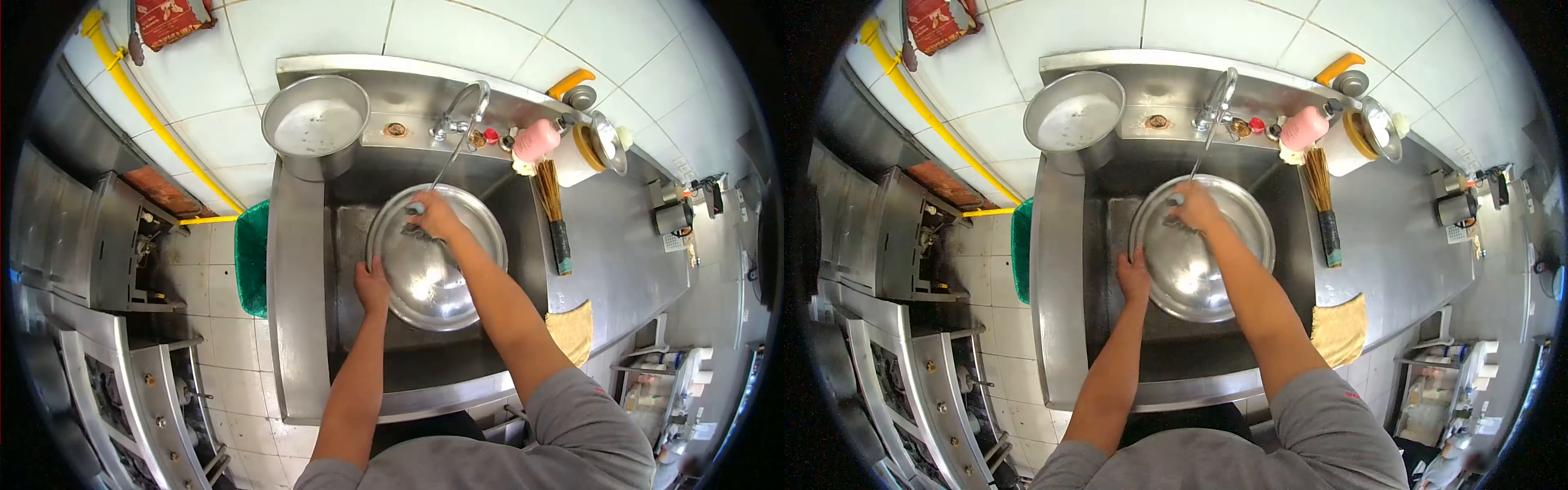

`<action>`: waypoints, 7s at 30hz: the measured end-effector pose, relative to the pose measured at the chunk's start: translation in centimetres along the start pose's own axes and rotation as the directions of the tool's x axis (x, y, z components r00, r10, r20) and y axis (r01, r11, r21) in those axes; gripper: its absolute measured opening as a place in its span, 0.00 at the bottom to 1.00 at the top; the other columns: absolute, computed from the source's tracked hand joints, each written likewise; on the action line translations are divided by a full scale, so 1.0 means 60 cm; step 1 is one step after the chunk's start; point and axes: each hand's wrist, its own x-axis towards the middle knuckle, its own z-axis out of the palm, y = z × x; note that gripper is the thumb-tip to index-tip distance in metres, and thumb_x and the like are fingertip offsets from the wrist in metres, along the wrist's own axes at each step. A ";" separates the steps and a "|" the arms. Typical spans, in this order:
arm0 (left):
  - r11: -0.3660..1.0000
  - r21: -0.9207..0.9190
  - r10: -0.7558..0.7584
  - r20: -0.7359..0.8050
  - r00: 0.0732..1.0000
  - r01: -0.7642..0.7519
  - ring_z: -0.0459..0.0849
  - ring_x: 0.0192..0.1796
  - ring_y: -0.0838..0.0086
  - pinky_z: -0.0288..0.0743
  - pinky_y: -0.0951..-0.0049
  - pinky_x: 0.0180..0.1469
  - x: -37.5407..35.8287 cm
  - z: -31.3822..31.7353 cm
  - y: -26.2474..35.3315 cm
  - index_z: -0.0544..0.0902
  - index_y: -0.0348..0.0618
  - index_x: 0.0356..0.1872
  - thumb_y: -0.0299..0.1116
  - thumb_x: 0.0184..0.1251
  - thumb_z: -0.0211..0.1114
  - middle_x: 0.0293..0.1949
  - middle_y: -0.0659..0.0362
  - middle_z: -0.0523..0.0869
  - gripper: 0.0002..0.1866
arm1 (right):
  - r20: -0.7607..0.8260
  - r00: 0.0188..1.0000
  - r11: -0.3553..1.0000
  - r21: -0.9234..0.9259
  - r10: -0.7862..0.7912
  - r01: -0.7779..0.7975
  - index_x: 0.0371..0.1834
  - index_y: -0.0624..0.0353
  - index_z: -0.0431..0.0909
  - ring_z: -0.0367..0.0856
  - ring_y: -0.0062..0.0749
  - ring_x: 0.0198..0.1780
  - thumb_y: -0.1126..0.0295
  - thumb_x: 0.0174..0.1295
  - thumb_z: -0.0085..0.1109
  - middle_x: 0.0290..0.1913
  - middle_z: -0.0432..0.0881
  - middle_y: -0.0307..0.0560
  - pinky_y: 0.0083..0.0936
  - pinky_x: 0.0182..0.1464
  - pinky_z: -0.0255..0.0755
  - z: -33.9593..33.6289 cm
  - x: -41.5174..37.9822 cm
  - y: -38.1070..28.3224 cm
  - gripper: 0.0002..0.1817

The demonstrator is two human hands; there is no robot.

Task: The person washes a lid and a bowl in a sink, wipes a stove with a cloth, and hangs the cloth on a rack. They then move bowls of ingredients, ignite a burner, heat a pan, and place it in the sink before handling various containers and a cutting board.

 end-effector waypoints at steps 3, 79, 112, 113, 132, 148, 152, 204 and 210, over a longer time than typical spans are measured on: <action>0.999 0.029 0.046 -0.139 0.989 -0.042 0.80 0.42 0.46 0.72 0.57 0.46 -0.001 -0.006 -0.003 0.78 0.29 0.41 0.49 0.70 0.58 0.38 0.39 0.83 0.25 | 0.006 0.991 0.988 -0.082 0.135 -0.134 0.48 0.51 0.79 0.73 0.53 0.55 0.64 0.47 0.72 0.49 0.75 0.52 0.43 0.56 0.69 -0.052 -0.010 0.011 0.22; 0.989 -0.124 -0.085 -0.035 0.996 0.080 0.81 0.45 0.51 0.72 0.59 0.50 -0.049 0.015 -0.028 0.77 0.27 0.46 0.45 0.71 0.58 0.44 0.40 0.83 0.24 | -0.437 0.736 0.807 -0.040 0.516 -0.590 0.53 0.56 0.71 0.70 0.49 0.58 0.52 0.46 0.72 0.55 0.71 0.50 0.44 0.56 0.66 -0.091 -0.260 0.019 0.33; 0.998 0.055 0.038 -0.101 0.994 -0.033 0.81 0.45 0.45 0.71 0.56 0.49 -0.052 0.017 -0.013 0.77 0.29 0.45 0.44 0.70 0.57 0.40 0.37 0.83 0.22 | -0.303 0.930 0.948 -0.172 0.207 -0.267 0.51 0.56 0.76 0.71 0.53 0.61 0.60 0.56 0.65 0.60 0.74 0.53 0.44 0.65 0.63 -0.093 -0.049 0.087 0.21; 0.998 0.058 0.035 -0.111 0.993 -0.029 0.81 0.45 0.45 0.71 0.56 0.49 -0.048 0.017 -0.014 0.77 0.29 0.45 0.44 0.70 0.57 0.40 0.37 0.83 0.22 | -0.240 0.964 0.943 -0.279 0.112 -0.179 0.50 0.56 0.77 0.69 0.53 0.63 0.60 0.56 0.64 0.61 0.74 0.53 0.45 0.65 0.62 -0.069 -0.018 0.056 0.21; 0.893 -0.367 -0.272 0.021 0.962 0.260 0.78 0.43 0.68 0.70 0.69 0.50 -0.033 0.004 -0.015 0.77 0.31 0.42 0.42 0.69 0.63 0.40 0.53 0.82 0.19 | -0.078 0.997 0.988 -0.152 -0.011 -0.001 0.51 0.56 0.77 0.75 0.50 0.56 0.60 0.57 0.60 0.51 0.78 0.53 0.45 0.56 0.69 -0.018 0.046 0.042 0.20; 0.988 -0.153 -0.001 0.189 0.982 0.031 0.72 0.31 0.77 0.68 0.73 0.35 -0.048 -0.001 0.049 0.77 0.36 0.35 0.36 0.65 0.66 0.32 0.61 0.78 0.12 | 0.142 0.455 0.362 0.424 0.879 -0.830 0.59 0.62 0.70 0.82 0.48 0.51 0.67 0.45 0.69 0.48 0.82 0.63 0.34 0.53 0.74 -0.091 -0.489 0.061 0.34; 0.923 -0.366 0.064 0.449 0.891 0.118 0.72 0.28 0.79 0.68 0.74 0.31 -0.123 -0.004 0.203 0.78 0.37 0.32 0.30 0.60 0.64 0.26 0.63 0.77 0.07 | 0.186 0.580 0.442 0.479 0.793 -0.758 0.49 0.59 0.76 0.79 0.30 0.38 0.74 0.46 0.68 0.37 0.80 0.45 0.28 0.39 0.74 -0.087 -0.522 0.074 0.23; 0.965 -0.226 -0.128 0.054 0.990 0.137 0.78 0.55 0.59 0.68 0.66 0.58 -0.017 -0.025 -0.006 0.74 0.26 0.56 0.47 0.78 0.45 0.52 0.43 0.80 0.28 | -0.158 0.979 0.988 -0.105 -0.129 0.114 0.61 0.55 0.71 0.53 0.56 0.74 0.51 0.59 0.59 0.70 0.61 0.57 0.54 0.72 0.45 0.047 -0.115 -0.135 0.30; 0.935 -0.319 -0.170 -0.026 0.985 0.153 0.79 0.50 0.53 0.69 0.62 0.55 -0.019 -0.024 0.029 0.76 0.28 0.51 0.49 0.77 0.44 0.48 0.41 0.81 0.28 | 0.381 0.918 0.958 -0.202 -0.112 0.201 0.56 0.48 0.75 0.53 0.59 0.73 0.57 0.56 0.65 0.70 0.63 0.50 0.59 0.69 0.49 -0.103 -0.331 -0.047 0.24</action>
